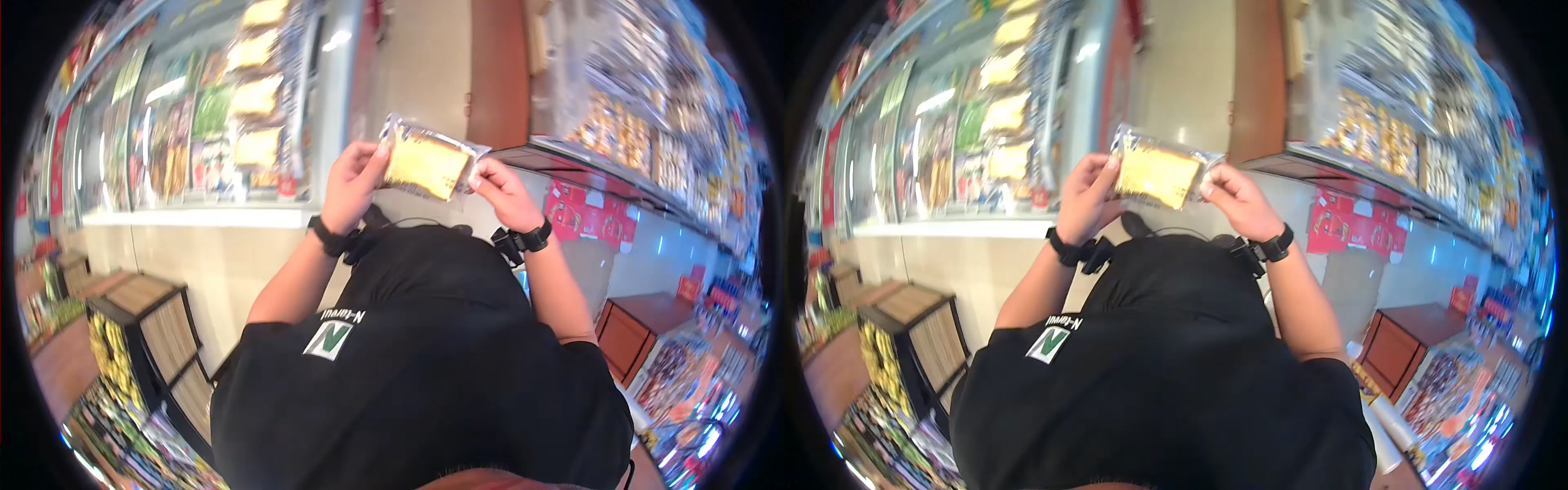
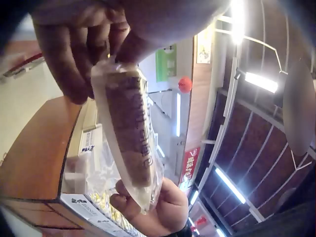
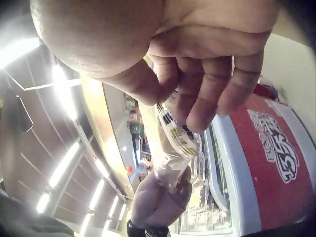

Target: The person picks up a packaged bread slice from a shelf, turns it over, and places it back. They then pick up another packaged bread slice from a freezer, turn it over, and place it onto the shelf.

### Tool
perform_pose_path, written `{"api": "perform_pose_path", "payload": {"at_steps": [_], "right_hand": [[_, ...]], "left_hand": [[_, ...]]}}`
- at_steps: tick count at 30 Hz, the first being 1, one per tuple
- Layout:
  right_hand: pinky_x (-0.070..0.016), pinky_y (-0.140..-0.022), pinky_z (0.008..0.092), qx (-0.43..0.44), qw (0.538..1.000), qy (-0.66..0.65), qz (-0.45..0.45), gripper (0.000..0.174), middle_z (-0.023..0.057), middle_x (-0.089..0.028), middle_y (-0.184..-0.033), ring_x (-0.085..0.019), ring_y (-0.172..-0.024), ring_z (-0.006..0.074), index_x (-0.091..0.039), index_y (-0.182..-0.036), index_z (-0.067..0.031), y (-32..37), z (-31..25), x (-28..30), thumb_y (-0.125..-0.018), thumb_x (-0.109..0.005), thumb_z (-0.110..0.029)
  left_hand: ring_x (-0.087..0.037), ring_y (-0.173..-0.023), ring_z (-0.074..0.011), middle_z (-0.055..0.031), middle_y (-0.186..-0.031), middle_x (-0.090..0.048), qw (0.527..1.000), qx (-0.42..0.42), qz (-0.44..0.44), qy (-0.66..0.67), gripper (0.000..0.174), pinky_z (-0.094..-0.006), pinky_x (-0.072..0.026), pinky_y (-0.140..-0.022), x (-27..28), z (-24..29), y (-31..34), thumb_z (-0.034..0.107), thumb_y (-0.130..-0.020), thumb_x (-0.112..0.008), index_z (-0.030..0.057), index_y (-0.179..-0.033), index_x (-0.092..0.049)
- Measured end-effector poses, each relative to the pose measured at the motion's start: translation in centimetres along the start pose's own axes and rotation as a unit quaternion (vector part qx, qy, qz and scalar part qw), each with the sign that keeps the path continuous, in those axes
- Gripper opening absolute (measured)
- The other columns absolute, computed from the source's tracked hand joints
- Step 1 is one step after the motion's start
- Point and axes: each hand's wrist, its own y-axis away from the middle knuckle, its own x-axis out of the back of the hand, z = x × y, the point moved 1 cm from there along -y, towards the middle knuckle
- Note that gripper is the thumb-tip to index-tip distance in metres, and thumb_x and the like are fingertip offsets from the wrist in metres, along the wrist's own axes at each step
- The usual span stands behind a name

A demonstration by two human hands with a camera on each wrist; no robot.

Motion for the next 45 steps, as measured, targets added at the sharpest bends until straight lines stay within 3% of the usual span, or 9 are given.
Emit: {"api": "perform_pose_path", "payload": {"at_steps": [7,19,22,25,27,30,34,39,45], "right_hand": [[-0.0456,-0.081,0.0250,0.019,0.993,-0.016,0.118,0.010,-0.0027,-0.056,-0.091,-0.054,-0.089,0.0057,-0.055,-0.095,-0.0039,13.7,1.4,11.4,-0.101,-0.058,-0.011],[-0.0434,-0.087,0.0243,0.092,0.944,-0.101,0.300,0.002,-0.0024,-0.060,-0.095,-0.055,-0.093,0.0066,-0.058,-0.097,-0.0065,33.7,5.1,23.1,-0.098,-0.058,-0.008],[-0.0438,-0.085,0.0262,0.112,0.921,-0.140,0.346,0.006,-0.0010,-0.059,-0.093,-0.055,-0.090,0.0078,-0.060,-0.098,-0.0042,36.1,7.6,24.8,-0.098,-0.057,-0.010],[-0.0442,-0.090,0.0279,0.128,0.899,-0.219,0.356,0.017,0.0029,-0.063,-0.106,-0.058,-0.099,0.0108,-0.061,-0.113,-0.0022,38.0,9.4,25.5,-0.099,-0.057,-0.011],[-0.0437,-0.099,0.0318,0.145,0.833,-0.299,0.443,0.031,0.0075,-0.062,-0.123,-0.058,-0.113,0.0155,-0.056,-0.128,-0.0003,38.9,7.8,25.7,-0.100,-0.055,-0.012],[-0.0413,-0.106,0.0363,0.119,0.820,-0.279,0.485,0.038,0.0108,-0.058,-0.134,-0.055,-0.124,0.0202,-0.050,-0.137,0.0012,41.1,9.1,26.9,-0.101,-0.053,-0.012],[-0.0419,-0.107,0.0389,0.102,0.814,-0.249,0.514,0.037,0.0130,-0.057,-0.136,-0.055,-0.124,0.0228,-0.050,-0.136,0.0010,41.7,7.0,28.3,-0.102,-0.054,-0.013],[-0.0448,-0.106,0.0421,0.111,0.788,-0.216,0.566,0.038,0.0133,-0.057,-0.135,-0.057,-0.123,0.0238,-0.050,-0.136,-0.0006,42.5,3.4,32.6,-0.101,-0.056,-0.012],[-0.0497,-0.090,0.0327,0.157,0.779,-0.175,0.582,0.028,0.0072,-0.064,-0.123,-0.062,-0.104,0.0159,-0.055,-0.128,-0.0039,41.9,-2.5,38.8,-0.101,-0.056,-0.012]], "left_hand": [[-0.057,-0.076,-0.0049,0.0008,-0.086,-0.064,0.983,-0.005,-0.108,-0.146,0.013,-0.0216,-0.0463,-0.070,-14.3,-2.8,-1.0,0.015,-0.100,-0.062,0.0022,-0.098,-0.063],[-0.052,-0.069,-0.0029,0.0011,-0.082,-0.060,0.936,0.027,-0.304,-0.174,0.011,-0.0197,-0.0440,-0.063,-38.5,-10.7,-0.2,0.015,-0.104,-0.055,0.0056,-0.098,-0.054],[-0.055,-0.068,-0.0040,0.0000,-0.082,-0.060,0.921,0.036,-0.333,-0.201,0.011,-0.0211,-0.0486,-0.061,-43.0,-11.4,-0.3,0.016,-0.103,-0.055,0.0054,-0.100,-0.054],[-0.059,-0.069,-0.0070,-0.0020,-0.083,-0.061,0.906,0.022,-0.372,-0.203,0.013,-0.0236,-0.0531,-0.061,-46.0,-13.7,-0.8,0.017,-0.102,-0.056,0.0049,-0.101,-0.054],[-0.053,-0.074,-0.0027,0.0032,-0.083,-0.058,0.890,0.042,-0.402,-0.212,0.012,-0.0211,-0.0461,-0.063,-47.5,-15.3,-0.8,0.020,-0.102,-0.059,0.0081,-0.099,-0.057],[-0.057,-0.072,-0.0050,0.0002,-0.080,-0.060,0.884,0.064,-0.415,-0.207,0.015,-0.0237,-0.0492,-0.062,-50.3,-17.1,-1.1,0.021,-0.100,-0.062,0.0062,-0.097,-0.057],[-0.058,-0.074,-0.0059,-0.0010,-0.082,-0.062,0.878,0.051,-0.437,-0.188,0.015,-0.0252,-0.0496,-0.064,-54.2,-20.6,-3.5,0.019,-0.100,-0.061,0.0042,-0.097,-0.057],[-0.059,-0.073,-0.0084,-0.0014,-0.081,-0.063,0.853,-0.080,-0.477,-0.196,0.015,-0.0269,-0.0482,-0.064,-63.3,-20.3,-7.2,0.020,-0.099,-0.061,0.0049,-0.095,-0.058],[-0.060,-0.076,-0.0092,-0.0025,-0.086,-0.063,0.856,0.083,-0.507,-0.052,0.023,-0.0263,-0.0479,-0.060,-73.0,-17.1,-11.0,0.025,-0.094,-0.069,0.0040,-0.098,-0.060]]}}
